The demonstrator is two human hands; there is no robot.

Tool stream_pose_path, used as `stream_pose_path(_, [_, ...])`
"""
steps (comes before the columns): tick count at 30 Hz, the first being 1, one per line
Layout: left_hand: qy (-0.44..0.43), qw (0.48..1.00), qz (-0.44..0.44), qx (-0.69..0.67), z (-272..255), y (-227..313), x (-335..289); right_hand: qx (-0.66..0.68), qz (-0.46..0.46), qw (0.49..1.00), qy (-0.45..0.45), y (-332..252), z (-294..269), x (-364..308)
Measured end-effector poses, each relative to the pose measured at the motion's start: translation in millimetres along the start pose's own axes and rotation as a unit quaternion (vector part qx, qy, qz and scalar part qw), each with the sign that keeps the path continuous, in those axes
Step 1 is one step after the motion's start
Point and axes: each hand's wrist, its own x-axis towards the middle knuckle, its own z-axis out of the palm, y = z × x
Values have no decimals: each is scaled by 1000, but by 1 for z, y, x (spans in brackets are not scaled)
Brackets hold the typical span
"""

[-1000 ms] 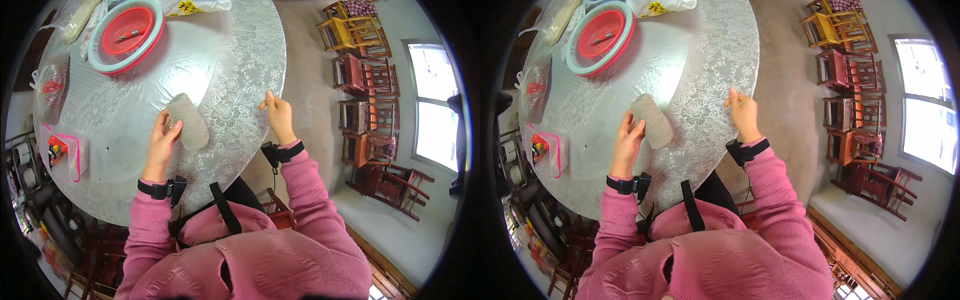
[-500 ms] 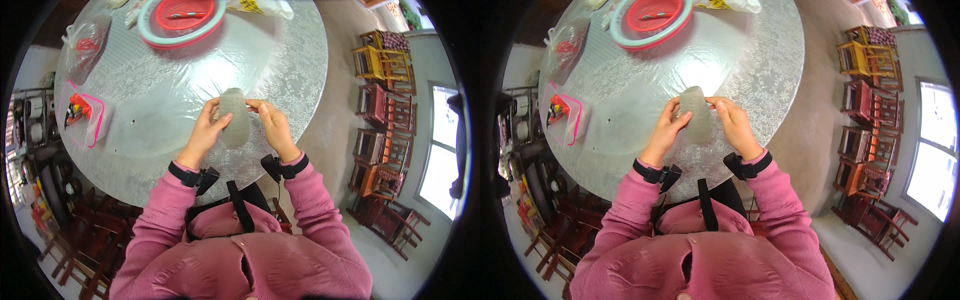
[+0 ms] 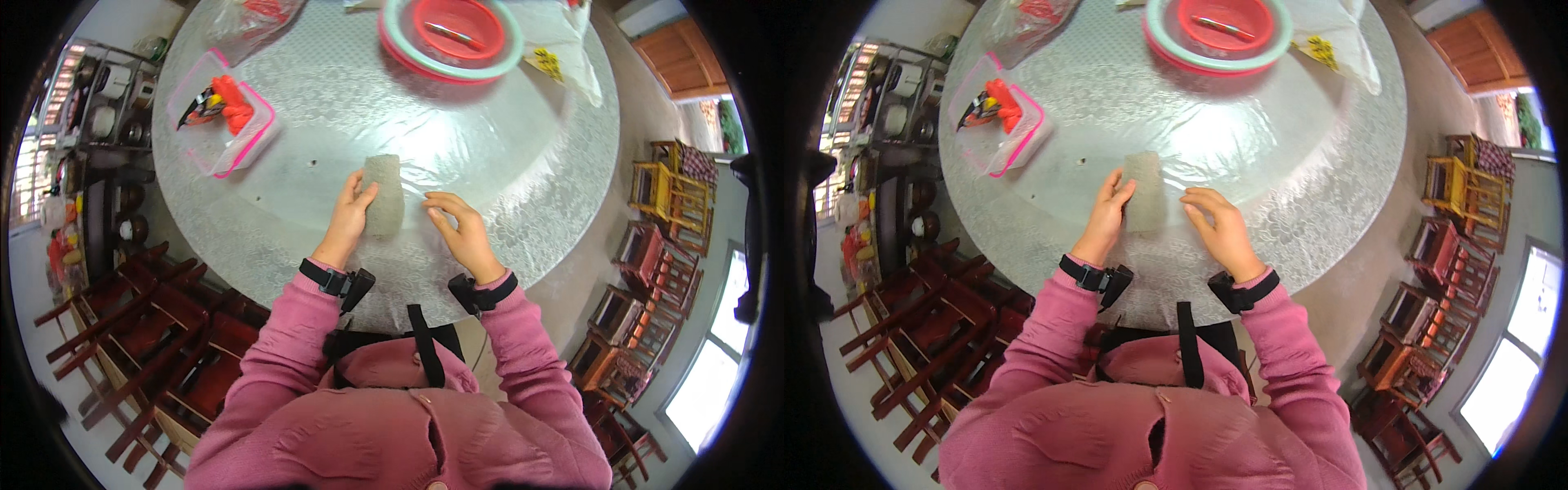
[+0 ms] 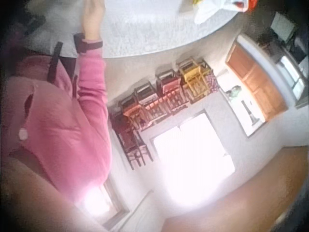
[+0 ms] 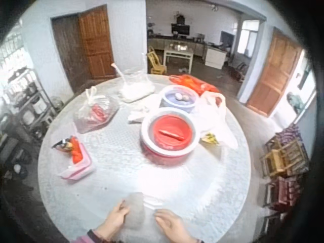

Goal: The person wipes a round table with a gray sponge, moving items like a plastic container, bowls, and a bag to reach different areas. They then open a white plastic bag, remove a white cloth, and continue wiping the table surface.

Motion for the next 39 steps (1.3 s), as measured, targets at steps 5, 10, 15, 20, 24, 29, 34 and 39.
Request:
stream_pose_path(5, [198,952,139,188,-91,9,14,-99,-21,995,24,22,41,13])
stream_pose_path(10, [301,889,175,299,-145,16,27,-145,-21,989,31,36,61,15])
stream_pose_path(15, [335,813,192,436,-155,11,37,-211,-29,974,77,46,63,18])
stream_pose_path(20, [324,707,168,605,-146,5,31,-263,-2,962,70,53,60,15])
stream_pose_path(24, [303,745,117,582,-138,6,34,-266,5,962,61,55,60,13])
stream_pose_path(29, [289,750,141,578,-116,3,43,-270,24,962,42,56,59,10])
stream_pose_path(34, [258,746,218,573,-67,-11,53,-262,20,964,30,59,56,8])
stream_pose_path(39, [177,751,252,584,-20,-24,53,-280,5,959,30,57,54,8])
